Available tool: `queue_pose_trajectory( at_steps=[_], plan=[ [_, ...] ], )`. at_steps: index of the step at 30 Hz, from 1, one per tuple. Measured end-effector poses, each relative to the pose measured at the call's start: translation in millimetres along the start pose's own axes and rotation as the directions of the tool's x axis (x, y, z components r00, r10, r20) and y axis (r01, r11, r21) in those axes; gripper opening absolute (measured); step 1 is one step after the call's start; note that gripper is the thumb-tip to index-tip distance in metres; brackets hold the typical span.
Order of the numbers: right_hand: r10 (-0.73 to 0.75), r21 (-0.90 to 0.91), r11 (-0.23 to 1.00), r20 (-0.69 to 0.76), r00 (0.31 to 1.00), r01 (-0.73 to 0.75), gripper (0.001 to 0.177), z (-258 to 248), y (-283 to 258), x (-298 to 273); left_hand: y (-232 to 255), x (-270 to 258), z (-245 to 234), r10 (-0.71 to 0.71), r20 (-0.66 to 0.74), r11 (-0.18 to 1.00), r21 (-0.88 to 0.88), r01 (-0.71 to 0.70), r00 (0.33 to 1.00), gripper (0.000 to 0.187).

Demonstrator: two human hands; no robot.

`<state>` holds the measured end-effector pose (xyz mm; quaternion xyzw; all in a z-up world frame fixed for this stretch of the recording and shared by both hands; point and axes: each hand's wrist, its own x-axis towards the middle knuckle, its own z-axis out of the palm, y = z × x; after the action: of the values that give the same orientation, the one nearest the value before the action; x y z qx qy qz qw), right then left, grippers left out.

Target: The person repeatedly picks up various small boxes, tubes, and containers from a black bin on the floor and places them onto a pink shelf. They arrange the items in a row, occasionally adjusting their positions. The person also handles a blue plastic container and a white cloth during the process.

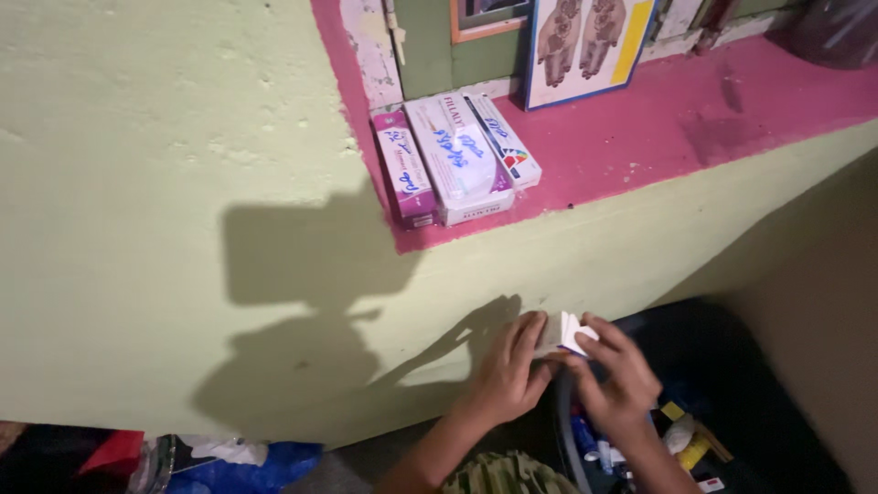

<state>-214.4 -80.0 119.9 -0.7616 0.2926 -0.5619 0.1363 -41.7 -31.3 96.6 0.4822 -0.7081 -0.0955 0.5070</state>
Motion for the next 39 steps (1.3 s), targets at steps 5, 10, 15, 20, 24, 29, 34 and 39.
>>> queue_pose_trajectory(
  at_steps=[5, 10, 15, 20, 24, 29, 34, 39],
  plan=[
    [-0.271, -0.077, 0.962, -0.174, 0.947, 0.261, 0.026, -45, -4, 76, 20, 48, -29, 0.235, -0.076, 0.966, 0.131, -0.224, 0.969, 0.055],
    [-0.288, 0.113, 0.943, -0.185, 0.940, 0.311, 0.023, -35, -15, 201, 28, 107, -47, 0.549, -0.160, 0.775, 0.465, -0.428, 0.820, 0.027],
    [-0.336, 0.168, 0.933, 0.103, 0.936, 0.317, 0.022, 17, 0, 302, 39, 146, -83, 0.592, -0.212, 0.686, 0.639, -0.348, 0.777, 0.021],
    [-0.373, 0.166, 0.925, 0.210, 0.904, 0.343, 0.024, 52, 16, 326, 46, 169, -95, 0.558, -0.091, 0.600, 0.731, -0.325, 0.825, 0.025],
    [-0.320, 0.166, 0.944, 0.259, 0.911, 0.284, 0.025, 54, 19, 320, 41, 174, -96, 0.496, 0.027, 0.402, 0.879, -0.258, 0.868, 0.030],
    [-0.282, 0.174, 0.955, 0.296, 0.913, 0.239, 0.034, 53, 23, 323, 39, 178, -89, 0.414, 0.024, 0.389, 0.899, -0.201, 0.910, 0.036],
    [-0.238, 0.171, 0.966, 0.313, 0.919, 0.191, 0.035, 55, 26, 321, 36, 180, -85, 0.383, 0.009, 0.391, 0.904, -0.171, 0.924, 0.038],
    [-0.301, 0.177, 0.949, 0.279, 0.912, 0.259, 0.034, 60, 29, 321, 34, 180, -82, 0.372, -0.011, 0.391, 0.909, -0.146, 0.928, 0.037]
  ],
)
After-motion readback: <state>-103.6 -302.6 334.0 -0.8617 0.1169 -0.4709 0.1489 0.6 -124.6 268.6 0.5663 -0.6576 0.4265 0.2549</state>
